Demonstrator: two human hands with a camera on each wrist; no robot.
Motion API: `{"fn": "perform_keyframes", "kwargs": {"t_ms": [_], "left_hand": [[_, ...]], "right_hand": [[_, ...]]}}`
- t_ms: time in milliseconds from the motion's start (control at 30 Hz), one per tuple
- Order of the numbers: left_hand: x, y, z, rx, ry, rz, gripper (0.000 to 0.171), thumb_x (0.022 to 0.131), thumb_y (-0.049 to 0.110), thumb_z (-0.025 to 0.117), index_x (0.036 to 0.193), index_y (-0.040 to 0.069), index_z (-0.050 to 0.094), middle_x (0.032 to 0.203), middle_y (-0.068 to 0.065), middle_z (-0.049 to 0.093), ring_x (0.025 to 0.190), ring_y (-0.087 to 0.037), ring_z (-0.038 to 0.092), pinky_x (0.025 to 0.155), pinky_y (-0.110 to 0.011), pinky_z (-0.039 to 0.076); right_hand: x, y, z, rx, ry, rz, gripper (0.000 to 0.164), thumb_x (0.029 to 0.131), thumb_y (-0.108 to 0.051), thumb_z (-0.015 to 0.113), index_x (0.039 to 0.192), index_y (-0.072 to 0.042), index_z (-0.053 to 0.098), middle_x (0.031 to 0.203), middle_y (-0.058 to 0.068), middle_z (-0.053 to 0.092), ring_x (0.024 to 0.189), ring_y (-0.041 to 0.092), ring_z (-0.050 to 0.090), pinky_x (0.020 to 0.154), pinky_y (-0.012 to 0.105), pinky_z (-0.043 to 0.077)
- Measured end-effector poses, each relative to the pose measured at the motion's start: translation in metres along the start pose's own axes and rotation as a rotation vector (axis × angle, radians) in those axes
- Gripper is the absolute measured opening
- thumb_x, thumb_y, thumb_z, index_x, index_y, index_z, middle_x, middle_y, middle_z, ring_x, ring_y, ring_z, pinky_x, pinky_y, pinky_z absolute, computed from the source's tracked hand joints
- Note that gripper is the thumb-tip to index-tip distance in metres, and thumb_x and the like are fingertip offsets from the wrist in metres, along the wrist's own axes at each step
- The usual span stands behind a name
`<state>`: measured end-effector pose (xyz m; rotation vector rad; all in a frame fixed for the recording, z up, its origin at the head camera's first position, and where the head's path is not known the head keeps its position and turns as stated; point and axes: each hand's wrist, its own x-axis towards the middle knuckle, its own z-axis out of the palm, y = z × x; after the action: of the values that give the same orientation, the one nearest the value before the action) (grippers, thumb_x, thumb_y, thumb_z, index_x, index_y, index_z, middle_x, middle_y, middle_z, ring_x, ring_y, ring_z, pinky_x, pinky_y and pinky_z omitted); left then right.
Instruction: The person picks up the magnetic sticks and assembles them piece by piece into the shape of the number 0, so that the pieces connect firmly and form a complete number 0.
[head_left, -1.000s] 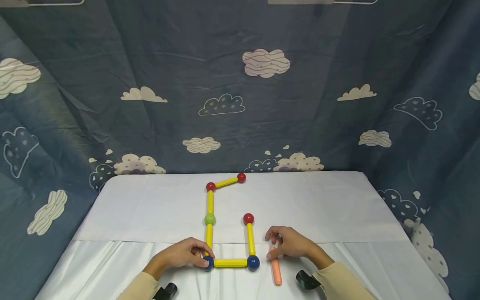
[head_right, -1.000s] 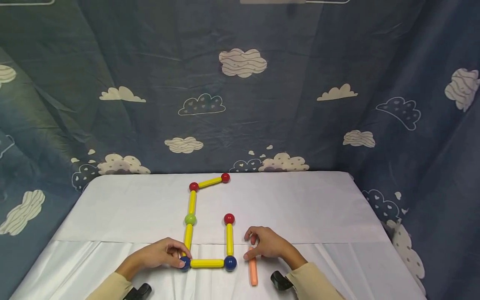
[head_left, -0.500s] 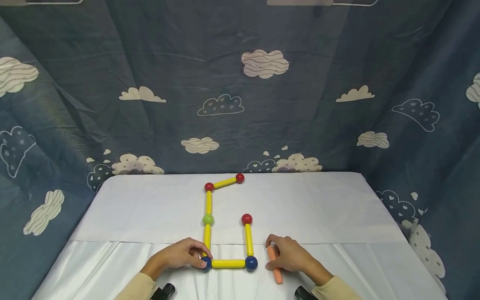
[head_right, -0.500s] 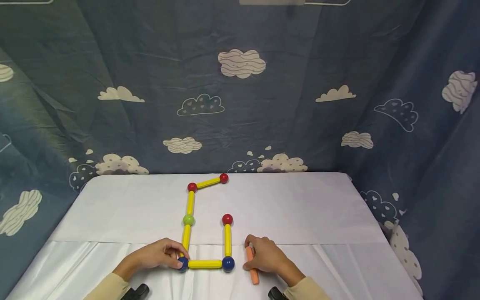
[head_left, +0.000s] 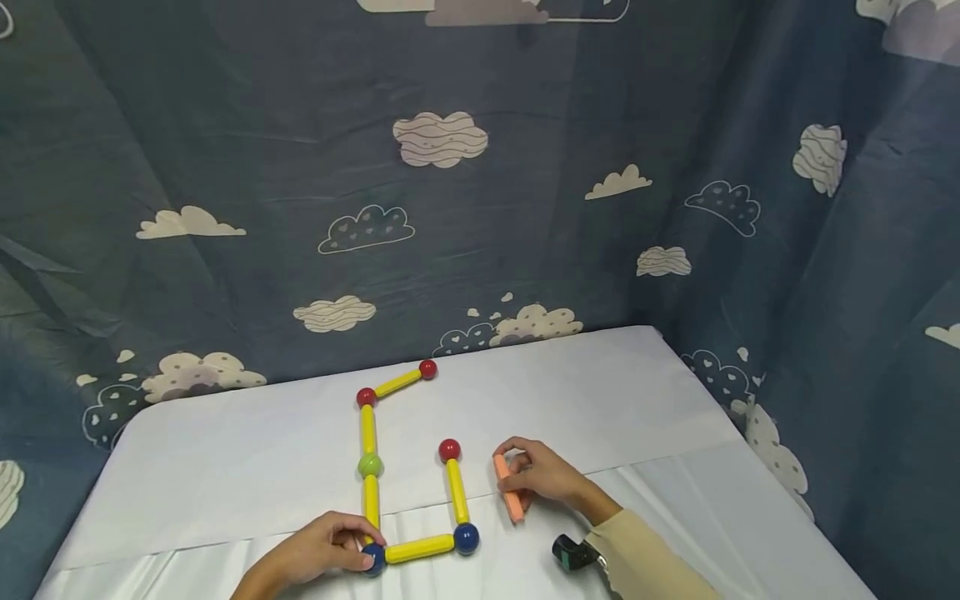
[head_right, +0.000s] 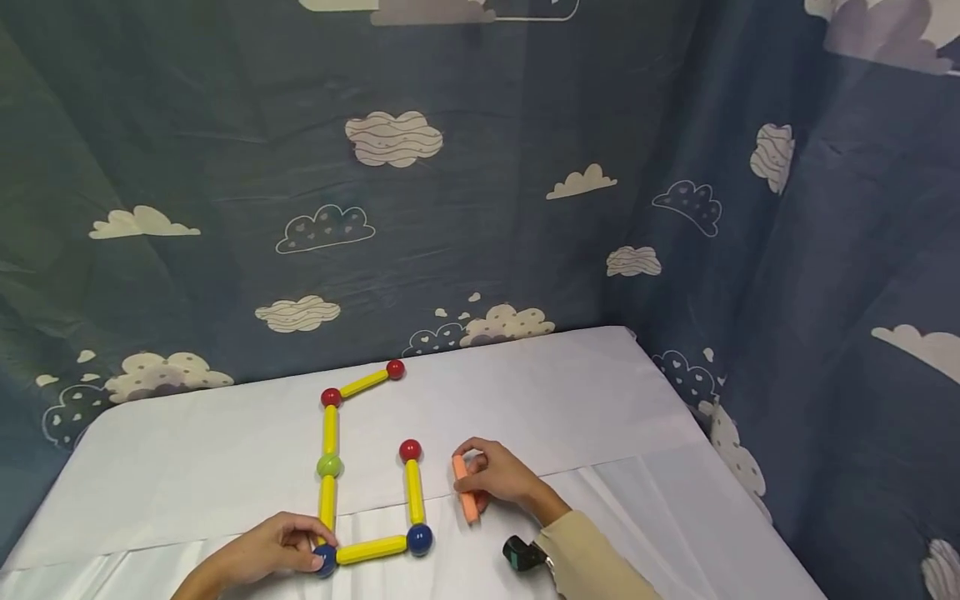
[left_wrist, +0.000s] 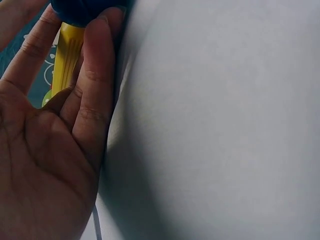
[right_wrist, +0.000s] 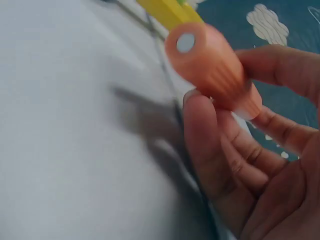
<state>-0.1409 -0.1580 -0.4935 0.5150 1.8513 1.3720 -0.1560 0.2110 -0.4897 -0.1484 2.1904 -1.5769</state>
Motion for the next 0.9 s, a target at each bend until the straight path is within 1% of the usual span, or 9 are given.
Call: {"fn": "perform_keyframes", "kwargs": {"t_ms": [67,133,267,400,467,567,767,900], "left_hand": [[-0.002,-0.001,0.000,0.003,0.016,-0.007,0.031,0.086,0.019,0.073,0.110,0.001,0.068,0.080,0.001,0.059,0.066,-0.010,0.047,0.061,-0.020,0.039],[-0.002,-0.001,-0.001,0.012,0.021,-0.002,0.030,0.086,0.018,0.073,0.111,0.001,0.068,0.079,0.001,0.060,0.066,-0.009,0.048,0.061,-0.020,0.040],[-0.001,0.000,-0.004,0.028,0.039,-0.007,0.028,0.086,0.015,0.073,0.110,0.003,0.068,0.077,0.000,0.060,0.065,-0.010,0.048,0.061,-0.020,0.040],[-0.005,0.000,-0.004,0.011,0.053,-0.041,0.028,0.085,0.016,0.074,0.110,0.005,0.069,0.076,0.001,0.060,0.066,-0.011,0.048,0.061,-0.021,0.040],[-0.004,0.001,-0.004,0.004,0.051,-0.050,0.028,0.084,0.016,0.075,0.109,0.005,0.069,0.076,0.001,0.060,0.066,-0.012,0.048,0.061,-0.021,0.040],[-0.004,0.002,-0.004,0.000,0.054,-0.049,0.027,0.084,0.015,0.075,0.108,0.004,0.069,0.075,0.001,0.060,0.065,-0.012,0.048,0.060,-0.021,0.039],[-0.003,0.000,-0.002,-0.002,0.038,-0.023,0.028,0.084,0.016,0.075,0.108,0.003,0.069,0.076,0.001,0.062,0.064,-0.010,0.047,0.059,-0.019,0.038],[-0.004,-0.001,-0.003,-0.002,0.064,-0.038,0.027,0.083,0.016,0.075,0.107,0.004,0.070,0.075,0.002,0.061,0.064,-0.010,0.047,0.058,-0.019,0.038]], "right_hand": [[0.010,-0.002,0.000,0.015,0.028,0.016,0.046,0.082,-0.008,0.073,0.124,-0.001,0.053,0.075,0.005,0.058,0.053,0.014,0.058,0.050,0.028,0.049],[0.019,-0.005,-0.002,0.022,0.057,0.032,0.047,0.083,-0.008,0.071,0.125,-0.001,0.053,0.076,0.006,0.059,0.055,0.015,0.058,0.050,0.028,0.050],[0.039,-0.010,-0.002,0.047,0.099,0.051,0.047,0.085,-0.007,0.068,0.129,-0.003,0.052,0.079,0.007,0.061,0.060,0.017,0.058,0.054,0.029,0.051],[0.061,-0.015,0.004,0.066,0.127,0.085,0.045,0.086,-0.008,0.065,0.130,-0.005,0.053,0.081,0.008,0.061,0.064,0.019,0.058,0.058,0.029,0.052],[0.070,-0.017,0.005,0.086,0.142,0.099,0.044,0.087,-0.008,0.063,0.130,-0.006,0.053,0.083,0.009,0.062,0.064,0.019,0.058,0.059,0.029,0.052],[0.083,-0.019,0.008,0.124,0.161,0.098,0.045,0.086,-0.008,0.060,0.130,-0.006,0.054,0.085,0.009,0.063,0.064,0.018,0.058,0.059,0.029,0.052],[0.103,-0.021,0.015,0.207,0.190,0.092,0.045,0.085,-0.008,0.058,0.129,-0.006,0.052,0.078,0.008,0.062,0.058,0.017,0.055,0.056,0.027,0.050],[0.117,-0.025,0.021,0.230,0.180,0.074,0.046,0.087,-0.009,0.057,0.132,-0.007,0.050,0.081,0.008,0.062,0.058,0.017,0.055,0.056,0.027,0.049]]}}
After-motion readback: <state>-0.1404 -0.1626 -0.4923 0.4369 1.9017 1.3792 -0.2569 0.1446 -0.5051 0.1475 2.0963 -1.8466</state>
